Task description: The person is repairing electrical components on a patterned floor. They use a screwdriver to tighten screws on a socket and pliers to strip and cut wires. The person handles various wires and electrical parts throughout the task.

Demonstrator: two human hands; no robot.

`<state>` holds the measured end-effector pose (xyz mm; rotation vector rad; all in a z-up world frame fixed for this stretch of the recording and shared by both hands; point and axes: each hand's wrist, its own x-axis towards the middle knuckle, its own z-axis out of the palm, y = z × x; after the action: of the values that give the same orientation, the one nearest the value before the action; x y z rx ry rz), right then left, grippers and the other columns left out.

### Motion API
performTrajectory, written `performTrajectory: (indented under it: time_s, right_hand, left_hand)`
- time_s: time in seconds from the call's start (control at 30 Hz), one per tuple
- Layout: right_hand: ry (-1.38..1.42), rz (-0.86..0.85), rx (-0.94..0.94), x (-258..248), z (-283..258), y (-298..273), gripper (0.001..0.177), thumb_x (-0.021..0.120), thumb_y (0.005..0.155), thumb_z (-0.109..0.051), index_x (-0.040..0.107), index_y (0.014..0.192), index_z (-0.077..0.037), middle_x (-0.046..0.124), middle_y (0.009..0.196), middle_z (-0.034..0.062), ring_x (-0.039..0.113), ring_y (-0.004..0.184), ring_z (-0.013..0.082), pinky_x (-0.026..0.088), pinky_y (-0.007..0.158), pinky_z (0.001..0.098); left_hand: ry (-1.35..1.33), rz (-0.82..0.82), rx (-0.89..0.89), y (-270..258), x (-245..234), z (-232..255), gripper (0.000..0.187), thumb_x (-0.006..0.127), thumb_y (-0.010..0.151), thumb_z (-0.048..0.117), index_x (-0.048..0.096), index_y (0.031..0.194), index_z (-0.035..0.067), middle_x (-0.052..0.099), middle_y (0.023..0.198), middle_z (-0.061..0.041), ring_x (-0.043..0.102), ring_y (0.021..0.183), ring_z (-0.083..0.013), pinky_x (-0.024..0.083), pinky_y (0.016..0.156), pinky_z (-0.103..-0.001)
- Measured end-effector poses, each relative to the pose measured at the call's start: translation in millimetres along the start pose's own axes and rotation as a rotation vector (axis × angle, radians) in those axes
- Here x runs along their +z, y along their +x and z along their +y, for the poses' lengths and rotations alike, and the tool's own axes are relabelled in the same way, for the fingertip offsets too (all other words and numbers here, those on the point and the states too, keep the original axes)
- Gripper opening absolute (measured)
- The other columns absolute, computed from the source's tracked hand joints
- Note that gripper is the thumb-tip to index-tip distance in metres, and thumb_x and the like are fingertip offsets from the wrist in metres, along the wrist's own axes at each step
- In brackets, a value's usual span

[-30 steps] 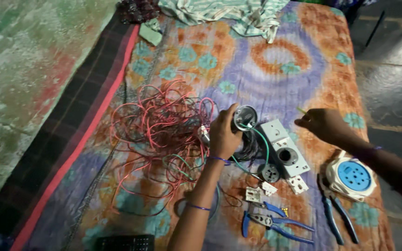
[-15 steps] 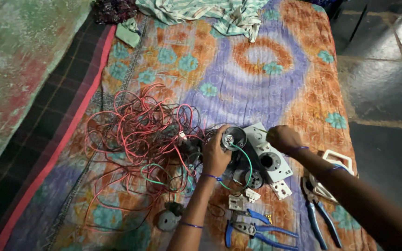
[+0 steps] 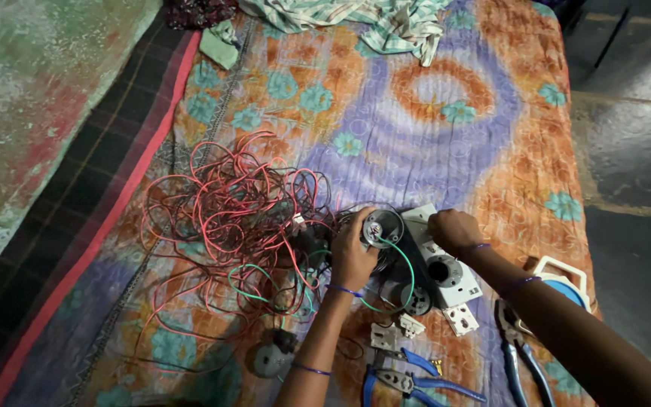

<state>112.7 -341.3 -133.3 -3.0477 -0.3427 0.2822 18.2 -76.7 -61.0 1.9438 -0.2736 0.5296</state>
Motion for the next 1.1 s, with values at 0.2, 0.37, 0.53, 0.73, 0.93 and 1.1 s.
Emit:
performTrajectory:
  time_s: [0.2, 0.37, 0.53, 0.73, 0.93, 1.1]
  right_hand:
    - [-0.003, 0.022, -0.032, 1, -1, 0, 0.023, 0.063, 0.088, -0.033, 0.074, 0.090, -0.013, 0.074, 0.093, 0.0148, 0.072, 0.086, 0.0378, 0.059, 0.073, 0.0500]
    - [0.073, 0.063, 0.040, -21, 4, 2, 0.025, 0.067, 0.089, -0.034, 0.074, 0.092, -0.010, 0.074, 0.090, 0.0198, 0.072, 0.085, 0.0405, 0.058, 0.073, 0.0504]
    - [0.467, 0.321, -0.150, -91, 13, -9, 0.026, 0.079, 0.080, -0.029, 0.076, 0.093, -0.006, 0.078, 0.091, 0.0160, 0.076, 0.082, 0.0299, 0.059, 0.075, 0.0418]
    - [0.679, 0.132, -0.135, -167, -39, -71, 0.029, 0.080, 0.083, -0.026, 0.081, 0.105, -0.007, 0.082, 0.094, 0.0090, 0.076, 0.082, 0.0168, 0.059, 0.075, 0.0335]
    - [0.657, 0.111, -0.179, -194, -77, -109, 0.028, 0.076, 0.091, -0.031, 0.080, 0.104, -0.006, 0.081, 0.089, 0.0077, 0.072, 0.080, 0.0147, 0.057, 0.076, 0.0346]
    - [0.872, 0.212, -0.222, -223, -63, -107, 0.026, 0.075, 0.095, -0.029, 0.077, 0.101, -0.004, 0.078, 0.091, 0.0040, 0.071, 0.082, 0.0104, 0.055, 0.075, 0.0293]
  left_hand:
    - [0.064, -0.026, -0.035, -2, -3, 7, 0.076, 0.077, 0.067, -0.007, 0.054, 0.137, 0.013, 0.069, 0.122, -0.020, 0.064, 0.113, -0.0434, 0.051, 0.094, -0.049]
    - [0.085, -0.007, -0.078, -7, -1, 14, 0.073, 0.080, 0.070, -0.003, 0.055, 0.136, 0.014, 0.070, 0.117, -0.019, 0.065, 0.108, -0.0438, 0.050, 0.091, -0.050]
    - [0.033, 0.065, -0.087, -18, -1, 23, 0.073, 0.080, 0.071, 0.000, 0.055, 0.137, 0.016, 0.071, 0.114, -0.019, 0.068, 0.106, -0.0423, 0.054, 0.088, -0.047]
    - [0.092, 0.048, -0.105, -25, -5, 41, 0.075, 0.082, 0.071, 0.001, 0.055, 0.139, 0.016, 0.072, 0.111, -0.020, 0.069, 0.103, -0.0418, 0.054, 0.084, -0.047]
    - [0.064, 0.161, -0.038, -7, -26, 60, 0.079, 0.086, 0.070, 0.005, 0.053, 0.141, 0.016, 0.072, 0.115, -0.018, 0.071, 0.106, -0.0385, 0.057, 0.086, -0.045]
    - [0.161, 0.132, 0.228, 22, -69, 75, 0.085, 0.083, 0.067, 0.002, 0.047, 0.143, 0.014, 0.067, 0.132, -0.020, 0.068, 0.114, -0.0413, 0.058, 0.091, -0.047]
